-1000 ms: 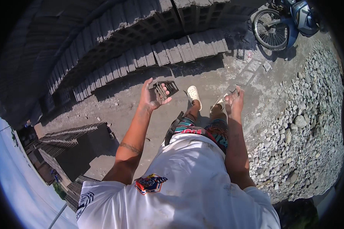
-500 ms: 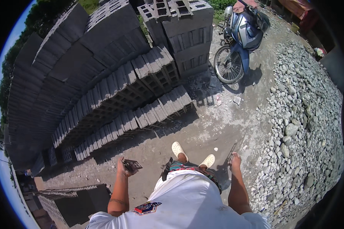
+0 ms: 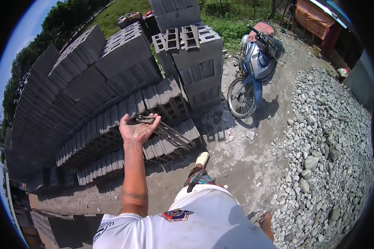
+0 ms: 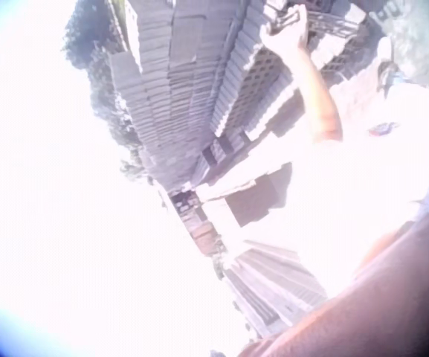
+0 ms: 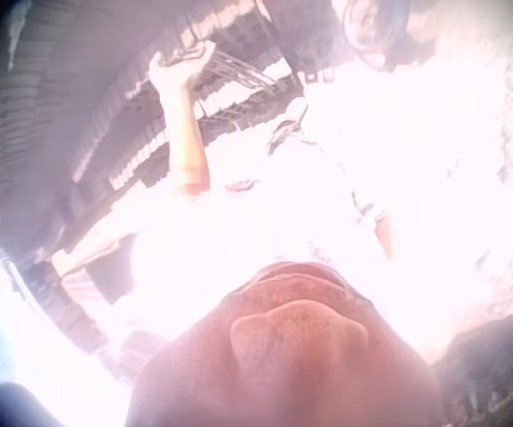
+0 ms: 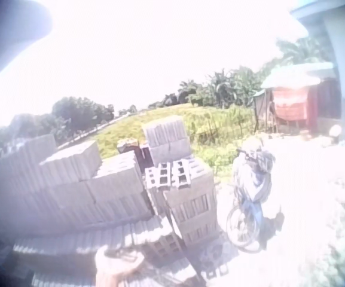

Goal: Picking up and stacking hollow concrete blocks in an outdoor area.

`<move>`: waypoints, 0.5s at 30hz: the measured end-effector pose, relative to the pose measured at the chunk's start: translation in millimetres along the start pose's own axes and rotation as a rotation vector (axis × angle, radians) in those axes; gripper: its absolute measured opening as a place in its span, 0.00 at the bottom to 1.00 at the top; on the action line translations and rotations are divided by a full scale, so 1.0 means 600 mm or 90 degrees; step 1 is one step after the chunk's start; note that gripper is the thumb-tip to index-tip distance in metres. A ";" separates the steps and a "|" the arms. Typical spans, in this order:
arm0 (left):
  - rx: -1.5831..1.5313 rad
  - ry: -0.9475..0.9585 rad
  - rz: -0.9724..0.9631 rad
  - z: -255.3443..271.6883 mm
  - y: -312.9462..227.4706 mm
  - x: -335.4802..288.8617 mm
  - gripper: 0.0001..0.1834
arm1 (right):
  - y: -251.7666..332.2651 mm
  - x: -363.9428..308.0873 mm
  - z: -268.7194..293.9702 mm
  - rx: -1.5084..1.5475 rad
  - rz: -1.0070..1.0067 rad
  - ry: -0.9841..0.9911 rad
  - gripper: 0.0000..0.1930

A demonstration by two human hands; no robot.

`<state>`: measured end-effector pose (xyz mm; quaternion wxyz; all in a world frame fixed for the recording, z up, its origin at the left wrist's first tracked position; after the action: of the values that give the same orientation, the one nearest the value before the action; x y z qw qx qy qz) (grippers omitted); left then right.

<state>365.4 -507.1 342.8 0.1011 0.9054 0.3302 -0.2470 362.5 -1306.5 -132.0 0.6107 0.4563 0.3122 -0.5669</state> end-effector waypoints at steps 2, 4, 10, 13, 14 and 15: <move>-0.089 0.145 0.078 -0.170 0.053 0.014 0.50 | -0.024 -0.003 -0.044 0.090 -0.056 0.141 0.09; -0.092 0.317 0.167 -0.331 0.098 0.033 0.51 | -0.029 -0.020 -0.085 0.116 -0.029 0.150 0.09; 0.101 0.476 -0.111 -0.756 0.140 0.188 0.27 | 0.024 -0.133 -0.207 0.175 0.075 0.081 0.08; 0.037 0.514 -0.089 -0.901 0.091 0.362 0.27 | 0.046 -0.193 -0.248 0.428 0.180 0.159 0.05; 0.015 0.517 -0.077 -0.953 0.093 0.419 0.28 | 0.034 -0.152 -0.234 0.242 0.340 0.074 0.06; 0.002 0.500 -0.054 -0.984 0.127 0.506 0.30 | -0.007 -0.102 -0.204 0.010 0.462 -0.101 0.07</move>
<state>840.0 -194.2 694.6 -0.0447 0.9168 0.3801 0.1141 365.1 -1169.4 -125.3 0.7907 0.4965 0.0773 -0.3496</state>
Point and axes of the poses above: each hand's wrist, its own x-axis towards the middle knuckle, its own z-axis out of the back of the hand, y = z × x, the point moved 6 cm from there along x, towards the middle knuckle, and after that the axes turned 14 degrees about -x, right-handed, at the moved point
